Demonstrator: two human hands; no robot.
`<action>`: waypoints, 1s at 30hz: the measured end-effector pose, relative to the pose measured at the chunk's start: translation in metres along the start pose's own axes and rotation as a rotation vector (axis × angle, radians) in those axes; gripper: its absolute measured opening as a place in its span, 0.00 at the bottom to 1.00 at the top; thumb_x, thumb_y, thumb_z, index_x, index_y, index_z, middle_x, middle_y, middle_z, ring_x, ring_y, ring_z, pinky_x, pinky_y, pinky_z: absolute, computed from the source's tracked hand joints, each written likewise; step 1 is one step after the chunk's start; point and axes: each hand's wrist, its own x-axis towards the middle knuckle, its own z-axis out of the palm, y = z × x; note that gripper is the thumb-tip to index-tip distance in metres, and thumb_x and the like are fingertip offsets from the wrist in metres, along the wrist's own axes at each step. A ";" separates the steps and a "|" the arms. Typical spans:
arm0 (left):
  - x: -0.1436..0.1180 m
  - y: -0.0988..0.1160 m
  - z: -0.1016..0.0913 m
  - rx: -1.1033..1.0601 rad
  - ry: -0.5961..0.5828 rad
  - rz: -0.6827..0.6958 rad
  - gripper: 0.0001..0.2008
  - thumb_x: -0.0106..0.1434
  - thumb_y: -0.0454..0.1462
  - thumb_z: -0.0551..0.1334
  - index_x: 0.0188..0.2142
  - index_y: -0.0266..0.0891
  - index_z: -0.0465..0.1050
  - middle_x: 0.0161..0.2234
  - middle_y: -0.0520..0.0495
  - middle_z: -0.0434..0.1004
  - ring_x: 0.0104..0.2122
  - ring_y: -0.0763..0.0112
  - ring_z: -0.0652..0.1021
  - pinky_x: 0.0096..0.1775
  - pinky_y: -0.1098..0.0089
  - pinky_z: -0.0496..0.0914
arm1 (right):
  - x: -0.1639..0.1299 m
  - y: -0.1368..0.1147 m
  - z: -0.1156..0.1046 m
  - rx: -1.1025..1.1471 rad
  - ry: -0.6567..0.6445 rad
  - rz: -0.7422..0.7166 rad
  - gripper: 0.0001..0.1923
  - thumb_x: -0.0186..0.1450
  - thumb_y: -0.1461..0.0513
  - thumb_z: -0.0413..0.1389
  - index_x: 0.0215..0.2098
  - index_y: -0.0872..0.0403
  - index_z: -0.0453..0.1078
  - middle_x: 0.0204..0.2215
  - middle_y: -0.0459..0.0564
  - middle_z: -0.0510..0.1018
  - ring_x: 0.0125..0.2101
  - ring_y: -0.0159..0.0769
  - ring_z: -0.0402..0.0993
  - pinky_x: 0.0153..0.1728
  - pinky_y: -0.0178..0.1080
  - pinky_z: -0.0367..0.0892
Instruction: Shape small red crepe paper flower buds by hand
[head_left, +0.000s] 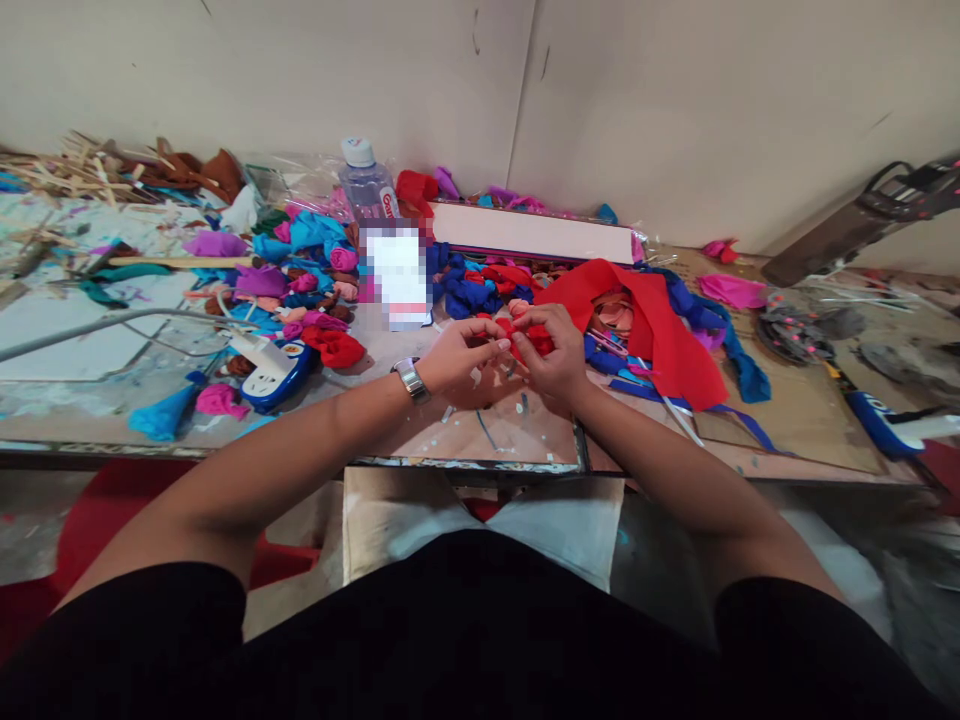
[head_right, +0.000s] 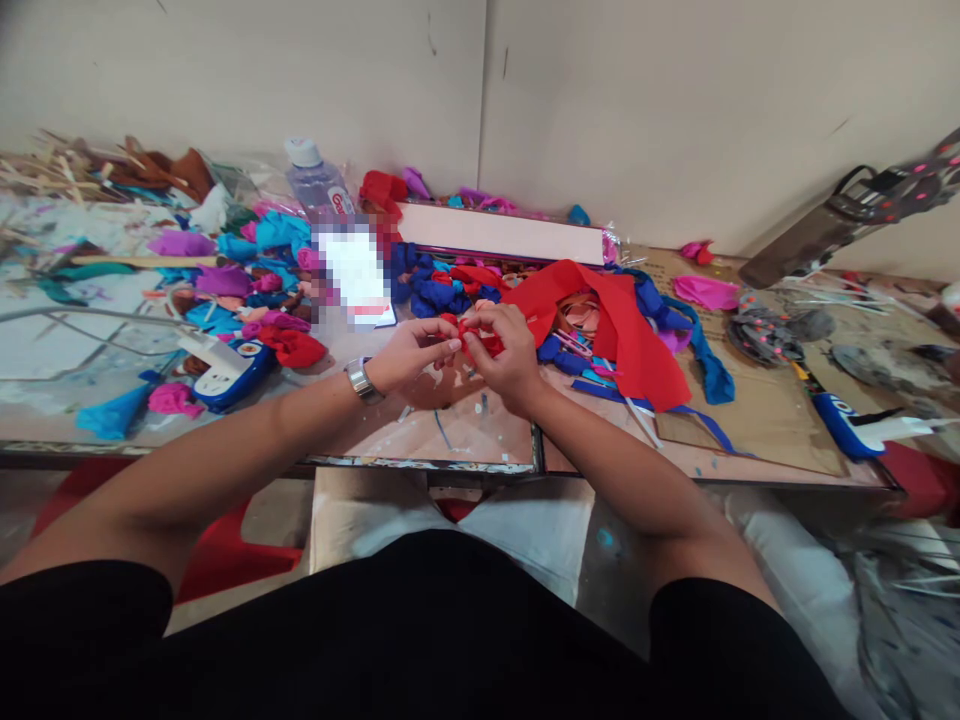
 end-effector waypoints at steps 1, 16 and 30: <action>0.000 0.000 0.000 0.002 -0.004 0.001 0.27 0.59 0.58 0.76 0.36 0.36 0.78 0.28 0.51 0.77 0.25 0.78 0.73 0.29 0.74 0.69 | 0.000 0.000 0.000 0.001 -0.009 0.011 0.07 0.73 0.54 0.60 0.41 0.48 0.75 0.40 0.52 0.84 0.46 0.45 0.80 0.51 0.52 0.73; 0.002 -0.004 0.001 -0.124 -0.026 -0.068 0.16 0.61 0.47 0.73 0.33 0.37 0.75 0.26 0.53 0.72 0.25 0.77 0.71 0.28 0.73 0.65 | -0.002 -0.001 0.001 0.074 -0.024 0.080 0.13 0.74 0.49 0.58 0.40 0.49 0.74 0.39 0.52 0.81 0.43 0.43 0.78 0.51 0.50 0.74; 0.001 -0.003 0.003 -0.160 -0.010 -0.155 0.18 0.61 0.49 0.73 0.33 0.39 0.72 0.25 0.53 0.71 0.25 0.75 0.72 0.29 0.72 0.65 | -0.004 0.001 0.001 0.097 -0.068 0.071 0.13 0.76 0.49 0.56 0.42 0.49 0.72 0.39 0.51 0.80 0.44 0.43 0.78 0.51 0.50 0.74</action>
